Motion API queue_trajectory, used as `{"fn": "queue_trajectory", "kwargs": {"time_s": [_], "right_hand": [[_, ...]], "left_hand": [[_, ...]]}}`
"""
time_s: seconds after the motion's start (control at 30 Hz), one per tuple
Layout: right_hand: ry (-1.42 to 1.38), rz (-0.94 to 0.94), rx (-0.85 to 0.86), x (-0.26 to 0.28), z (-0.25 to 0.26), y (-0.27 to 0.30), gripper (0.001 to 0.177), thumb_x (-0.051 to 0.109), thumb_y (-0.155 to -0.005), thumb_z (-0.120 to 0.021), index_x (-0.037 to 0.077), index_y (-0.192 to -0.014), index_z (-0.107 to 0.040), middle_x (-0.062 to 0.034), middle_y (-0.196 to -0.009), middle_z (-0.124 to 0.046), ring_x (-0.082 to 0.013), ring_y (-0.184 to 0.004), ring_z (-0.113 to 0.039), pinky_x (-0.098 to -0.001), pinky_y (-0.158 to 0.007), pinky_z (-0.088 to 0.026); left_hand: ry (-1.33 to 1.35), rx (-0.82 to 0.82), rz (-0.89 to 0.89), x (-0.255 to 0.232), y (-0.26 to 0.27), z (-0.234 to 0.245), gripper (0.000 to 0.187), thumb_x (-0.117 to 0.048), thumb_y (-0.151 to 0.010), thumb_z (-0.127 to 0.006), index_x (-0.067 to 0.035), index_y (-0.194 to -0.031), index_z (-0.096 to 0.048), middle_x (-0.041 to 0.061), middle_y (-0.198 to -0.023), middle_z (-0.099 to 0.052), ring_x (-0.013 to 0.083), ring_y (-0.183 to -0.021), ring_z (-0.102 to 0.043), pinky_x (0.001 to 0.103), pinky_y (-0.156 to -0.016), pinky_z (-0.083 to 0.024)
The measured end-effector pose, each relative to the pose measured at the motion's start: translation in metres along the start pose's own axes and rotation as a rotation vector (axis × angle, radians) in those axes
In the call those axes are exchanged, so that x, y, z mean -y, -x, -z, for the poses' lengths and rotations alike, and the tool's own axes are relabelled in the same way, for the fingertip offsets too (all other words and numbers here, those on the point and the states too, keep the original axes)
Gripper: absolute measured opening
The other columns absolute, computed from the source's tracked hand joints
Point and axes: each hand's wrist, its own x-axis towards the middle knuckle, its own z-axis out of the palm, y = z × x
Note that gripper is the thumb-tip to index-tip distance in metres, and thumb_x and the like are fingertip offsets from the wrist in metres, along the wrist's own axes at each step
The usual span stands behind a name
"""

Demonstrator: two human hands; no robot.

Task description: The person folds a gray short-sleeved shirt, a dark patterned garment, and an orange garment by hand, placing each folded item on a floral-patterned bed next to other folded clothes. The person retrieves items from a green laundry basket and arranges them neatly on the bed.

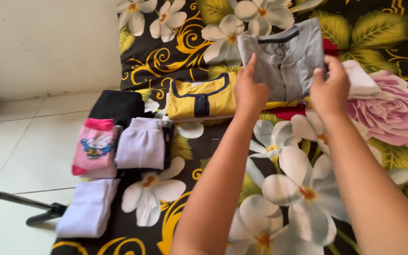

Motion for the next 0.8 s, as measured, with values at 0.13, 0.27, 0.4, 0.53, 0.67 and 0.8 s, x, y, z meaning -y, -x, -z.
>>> {"fn": "queue_trajectory", "kwargs": {"time_s": [0.13,0.27,0.4,0.53,0.67,0.8], "right_hand": [[-0.175,-0.044,0.007,-0.018,0.0,-0.004,0.023,0.002,-0.105,-0.063,-0.003,-0.127,-0.067,-0.0144,-0.114,-0.074,-0.0206,-0.102,-0.07,-0.0321,-0.093,-0.052],[-0.304,-0.099,0.019,-0.036,-0.007,0.002,0.026,0.001,-0.105,-0.062,-0.004,-0.13,-0.067,-0.0097,-0.118,-0.074,-0.0131,-0.105,-0.068,-0.028,-0.095,-0.051],[-0.286,-0.067,0.026,-0.054,-0.015,0.004,0.026,0.0,-0.104,-0.063,-0.004,-0.13,-0.067,-0.0112,-0.115,-0.075,-0.0142,-0.104,-0.07,-0.0275,-0.094,-0.052],[-0.131,-0.083,-0.021,-0.068,-0.025,0.009,0.025,0.003,-0.1,-0.07,-0.002,-0.125,-0.072,-0.0155,-0.109,-0.077,-0.0185,-0.097,-0.074,-0.0301,-0.089,-0.054],[-0.071,-0.15,-0.037,-0.073,-0.027,0.012,0.025,0.009,-0.099,-0.072,0.001,-0.123,-0.074,-0.0158,-0.109,-0.077,-0.0224,-0.1,-0.075,-0.0329,-0.092,-0.056],[0.203,0.096,-0.093,-0.06,-0.021,0.013,0.027,0.006,-0.098,-0.075,0.001,-0.125,-0.075,-0.0187,-0.124,-0.074,-0.0397,-0.116,-0.064,-0.0452,-0.103,-0.047]], "left_hand": [[0.102,0.015,0.099,0.01,-0.01,-0.02,0.084,0.009,-0.07,-0.054,-0.018,-0.149,-0.052,0.017,-0.143,-0.059,0.0341,-0.134,-0.055,0.036,-0.109,-0.044],[0.206,0.09,0.217,0.023,-0.013,-0.024,0.085,0.01,-0.071,-0.049,-0.018,-0.151,-0.051,0.015,-0.142,-0.061,0.0303,-0.13,-0.06,0.034,-0.106,-0.047],[0.181,0.068,0.066,0.035,-0.016,-0.034,0.085,0.012,-0.069,-0.05,-0.012,-0.151,-0.051,0.018,-0.142,-0.059,0.0331,-0.134,-0.056,0.036,-0.11,-0.042],[-0.047,0.074,0.084,0.047,-0.008,-0.041,0.08,0.005,-0.072,-0.056,-0.012,-0.149,-0.05,0.021,-0.138,-0.06,0.0381,-0.126,-0.057,0.04,-0.105,-0.046],[-0.34,-0.032,-0.006,0.046,0.008,-0.05,0.066,-0.001,-0.075,-0.064,-0.009,-0.14,-0.059,0.029,-0.139,-0.054,0.0449,-0.125,-0.052,0.046,-0.107,-0.042],[-0.56,-0.173,-0.305,0.038,0.019,-0.045,0.047,-0.01,-0.082,-0.065,-0.01,-0.129,-0.066,0.023,-0.147,-0.056,0.0406,-0.131,-0.053,0.048,-0.111,-0.041]]}}
